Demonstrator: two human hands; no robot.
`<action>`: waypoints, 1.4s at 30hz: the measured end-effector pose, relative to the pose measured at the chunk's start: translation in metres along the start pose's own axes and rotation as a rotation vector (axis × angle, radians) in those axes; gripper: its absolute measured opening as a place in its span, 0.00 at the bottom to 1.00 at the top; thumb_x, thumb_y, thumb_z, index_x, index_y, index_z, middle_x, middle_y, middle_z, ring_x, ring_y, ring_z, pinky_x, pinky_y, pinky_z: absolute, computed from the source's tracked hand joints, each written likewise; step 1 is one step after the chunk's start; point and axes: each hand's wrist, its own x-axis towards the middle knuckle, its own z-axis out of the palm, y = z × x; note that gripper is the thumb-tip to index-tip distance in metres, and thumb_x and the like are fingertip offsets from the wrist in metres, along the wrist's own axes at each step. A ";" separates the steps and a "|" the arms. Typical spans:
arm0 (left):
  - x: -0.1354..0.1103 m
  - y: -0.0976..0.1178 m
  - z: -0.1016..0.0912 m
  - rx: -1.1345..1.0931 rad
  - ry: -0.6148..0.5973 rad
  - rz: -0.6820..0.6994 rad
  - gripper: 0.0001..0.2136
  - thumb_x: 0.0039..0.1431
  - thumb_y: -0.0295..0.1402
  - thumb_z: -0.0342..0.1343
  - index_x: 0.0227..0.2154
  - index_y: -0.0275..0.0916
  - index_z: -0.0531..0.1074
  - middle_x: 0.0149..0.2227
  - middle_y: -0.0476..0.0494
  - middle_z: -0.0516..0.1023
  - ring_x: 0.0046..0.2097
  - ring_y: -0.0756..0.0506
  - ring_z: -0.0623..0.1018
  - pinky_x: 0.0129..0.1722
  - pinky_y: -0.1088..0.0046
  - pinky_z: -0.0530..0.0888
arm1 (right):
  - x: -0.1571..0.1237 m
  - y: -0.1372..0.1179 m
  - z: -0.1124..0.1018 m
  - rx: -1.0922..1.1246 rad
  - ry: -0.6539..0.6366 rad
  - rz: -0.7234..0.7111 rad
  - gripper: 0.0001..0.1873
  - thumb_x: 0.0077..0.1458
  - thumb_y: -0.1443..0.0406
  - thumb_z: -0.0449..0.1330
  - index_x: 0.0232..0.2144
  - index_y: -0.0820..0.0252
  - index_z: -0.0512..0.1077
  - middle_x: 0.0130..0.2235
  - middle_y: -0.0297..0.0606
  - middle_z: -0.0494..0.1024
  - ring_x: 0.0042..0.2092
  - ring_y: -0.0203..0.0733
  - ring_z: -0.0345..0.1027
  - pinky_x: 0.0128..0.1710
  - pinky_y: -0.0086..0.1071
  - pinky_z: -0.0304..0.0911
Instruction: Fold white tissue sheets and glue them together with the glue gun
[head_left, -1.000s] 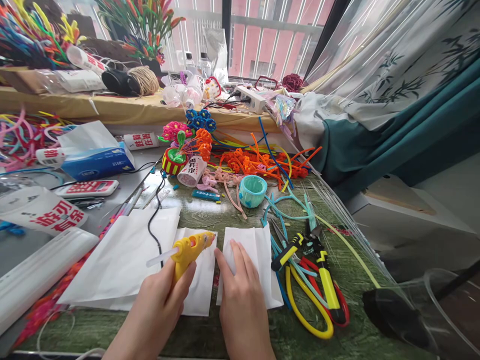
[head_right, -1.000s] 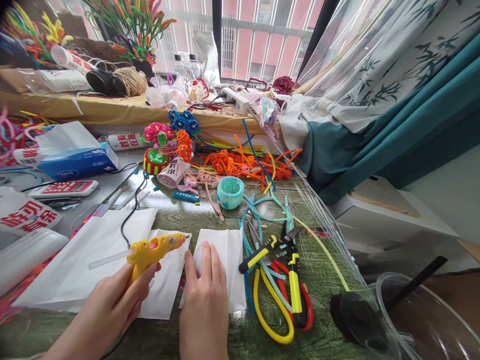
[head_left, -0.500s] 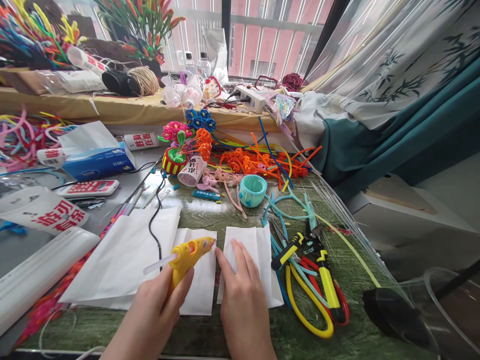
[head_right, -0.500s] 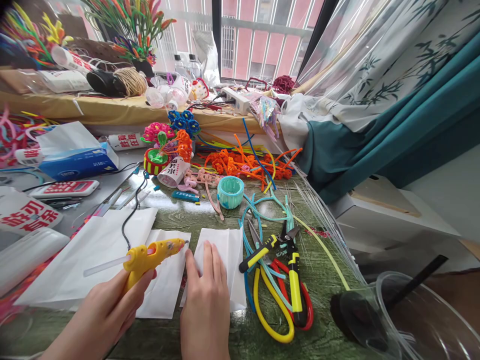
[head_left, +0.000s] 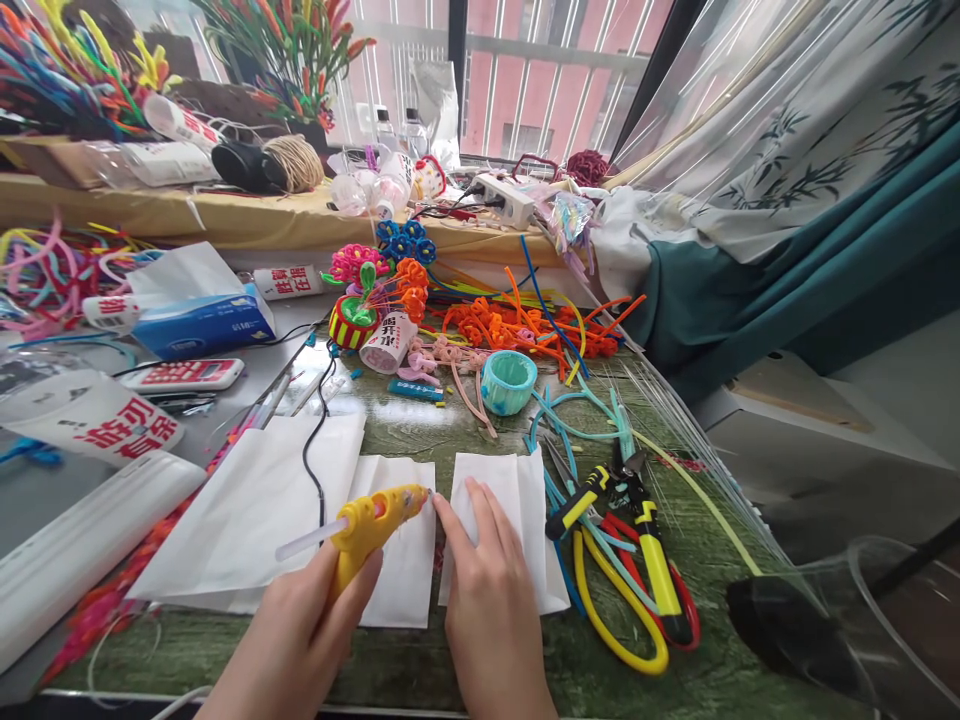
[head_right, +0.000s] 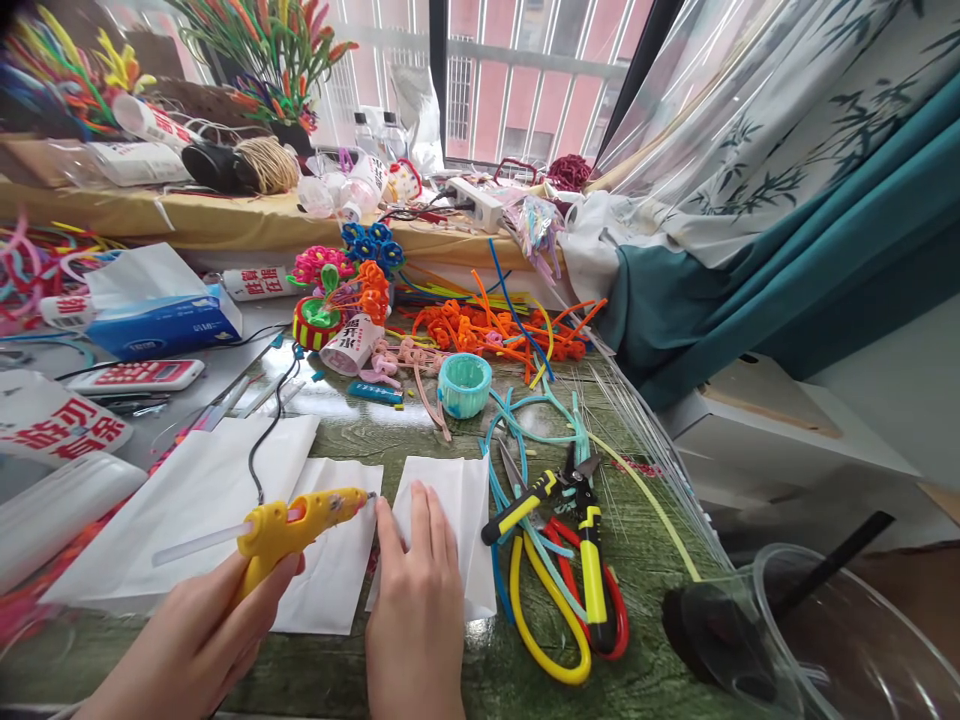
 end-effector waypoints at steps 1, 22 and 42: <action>-0.001 0.000 -0.001 -0.003 0.000 -0.008 0.22 0.56 0.58 0.47 0.24 0.45 0.67 0.10 0.59 0.54 0.12 0.52 0.55 0.11 0.74 0.53 | 0.000 0.000 0.000 -0.001 -0.003 0.001 0.35 0.56 0.82 0.45 0.58 0.53 0.71 0.63 0.46 0.69 0.64 0.52 0.62 0.58 0.48 0.68; 0.006 0.040 0.005 -0.083 0.094 -0.077 0.20 0.54 0.57 0.49 0.23 0.44 0.60 0.14 0.60 0.59 0.15 0.54 0.59 0.16 0.75 0.58 | 0.001 0.001 -0.001 0.021 -0.013 0.004 0.34 0.57 0.81 0.46 0.58 0.51 0.72 0.63 0.45 0.69 0.64 0.51 0.62 0.58 0.46 0.67; 0.012 0.029 0.000 0.025 0.026 -0.068 0.20 0.54 0.57 0.47 0.22 0.45 0.59 0.11 0.59 0.58 0.14 0.52 0.58 0.16 0.74 0.58 | 0.001 0.002 0.000 0.009 0.020 -0.015 0.32 0.58 0.80 0.46 0.58 0.52 0.72 0.63 0.45 0.69 0.63 0.51 0.63 0.57 0.45 0.68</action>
